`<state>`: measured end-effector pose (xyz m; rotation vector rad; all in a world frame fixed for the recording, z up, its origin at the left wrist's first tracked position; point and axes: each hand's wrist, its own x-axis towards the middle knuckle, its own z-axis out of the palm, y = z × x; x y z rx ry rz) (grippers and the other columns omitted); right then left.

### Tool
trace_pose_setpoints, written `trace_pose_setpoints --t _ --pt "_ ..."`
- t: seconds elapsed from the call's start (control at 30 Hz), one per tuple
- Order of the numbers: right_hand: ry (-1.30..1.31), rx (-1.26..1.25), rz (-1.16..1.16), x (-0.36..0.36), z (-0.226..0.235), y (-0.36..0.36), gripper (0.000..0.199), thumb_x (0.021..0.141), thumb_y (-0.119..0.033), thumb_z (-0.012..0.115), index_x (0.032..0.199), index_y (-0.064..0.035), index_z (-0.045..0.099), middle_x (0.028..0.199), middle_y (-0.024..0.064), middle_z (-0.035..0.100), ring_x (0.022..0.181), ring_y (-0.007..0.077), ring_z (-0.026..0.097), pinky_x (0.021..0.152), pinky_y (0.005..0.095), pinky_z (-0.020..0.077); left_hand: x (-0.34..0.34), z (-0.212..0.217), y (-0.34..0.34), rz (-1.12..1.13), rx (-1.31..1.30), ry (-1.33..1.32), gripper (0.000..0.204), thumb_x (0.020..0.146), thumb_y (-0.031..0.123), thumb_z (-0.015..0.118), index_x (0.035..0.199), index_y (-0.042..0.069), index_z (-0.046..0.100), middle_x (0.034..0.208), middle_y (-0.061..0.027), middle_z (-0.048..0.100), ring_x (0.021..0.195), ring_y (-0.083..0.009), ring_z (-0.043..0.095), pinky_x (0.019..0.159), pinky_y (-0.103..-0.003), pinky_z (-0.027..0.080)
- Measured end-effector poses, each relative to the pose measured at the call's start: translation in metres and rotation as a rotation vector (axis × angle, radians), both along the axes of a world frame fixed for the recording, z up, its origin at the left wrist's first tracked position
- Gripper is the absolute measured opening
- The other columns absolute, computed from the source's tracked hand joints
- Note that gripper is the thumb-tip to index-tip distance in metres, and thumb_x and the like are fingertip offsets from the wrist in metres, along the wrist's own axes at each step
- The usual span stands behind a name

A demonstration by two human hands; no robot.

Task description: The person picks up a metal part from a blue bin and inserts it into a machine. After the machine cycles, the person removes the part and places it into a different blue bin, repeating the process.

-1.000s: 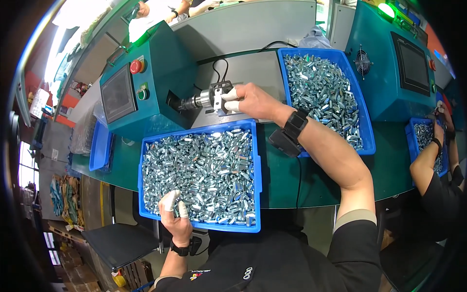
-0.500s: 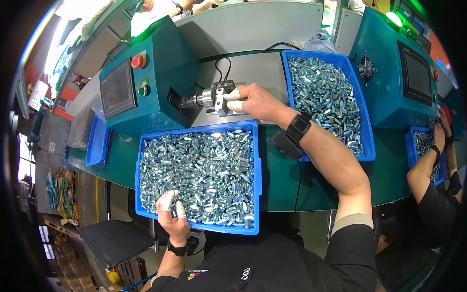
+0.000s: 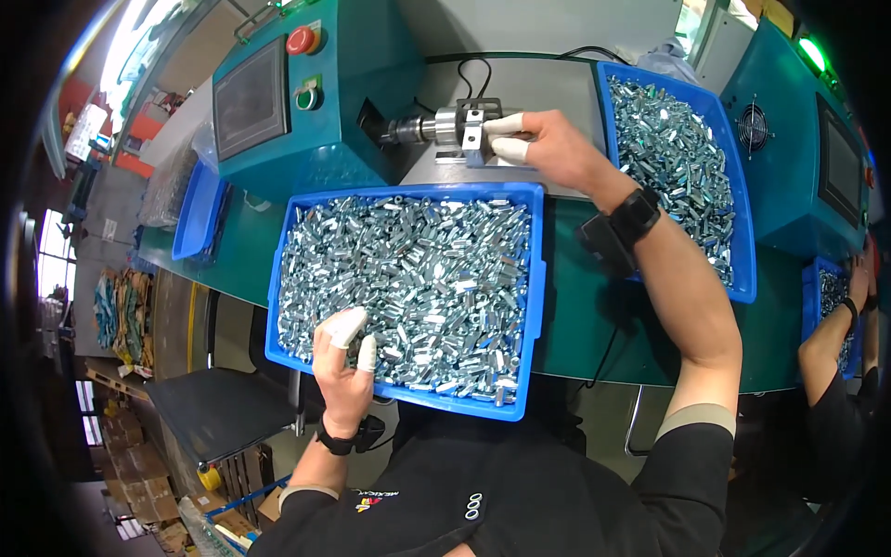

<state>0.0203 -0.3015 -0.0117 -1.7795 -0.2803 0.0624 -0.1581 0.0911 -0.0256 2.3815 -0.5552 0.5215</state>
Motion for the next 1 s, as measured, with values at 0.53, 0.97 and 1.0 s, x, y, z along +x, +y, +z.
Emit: trace_pose_setpoints --t 0.53,0.97,1.0 --pt "-0.122 -0.379 -0.448 -0.012 0.019 0.012 0.058 0.094 -0.04 0.079 0.134 0.0006 0.068 0.098 0.0161 0.077 0.084 0.0256 0.076 0.073 0.0402 0.0587 0.087 0.039 -0.032 -0.558 0.458 0.034 0.02 0.086 0.008 0.077 0.106 0.007 0.074 0.094 -0.0078 0.066 0.09 -0.0309 0.065 0.079 -0.043 0.056" --pt "-0.447 -0.907 -0.591 -0.004 0.038 0.049 0.018 0.079 -0.017 0.073 0.091 -0.004 0.072 0.084 0.0198 0.076 0.083 0.0394 0.076 0.072 0.0504 0.06 0.083 0.042 -0.033 -0.566 0.47 -0.009 0.019 0.087 0.006 0.078 0.106 0.009 0.075 0.092 -0.0082 0.068 0.087 -0.0318 0.066 0.077 -0.042 0.055" --pt "-0.475 -0.933 -0.599 -0.004 0.036 0.049 0.017 0.079 -0.016 0.073 0.091 -0.0043 0.072 0.084 0.0195 0.076 0.082 0.039 0.076 0.072 0.05 0.06 0.084 0.043 -0.035 -0.583 0.483 -0.018 0.019 0.087 0.006 0.078 0.106 0.009 0.075 0.092 -0.0082 0.068 0.087 -0.0318 0.066 0.077 -0.042 0.055"
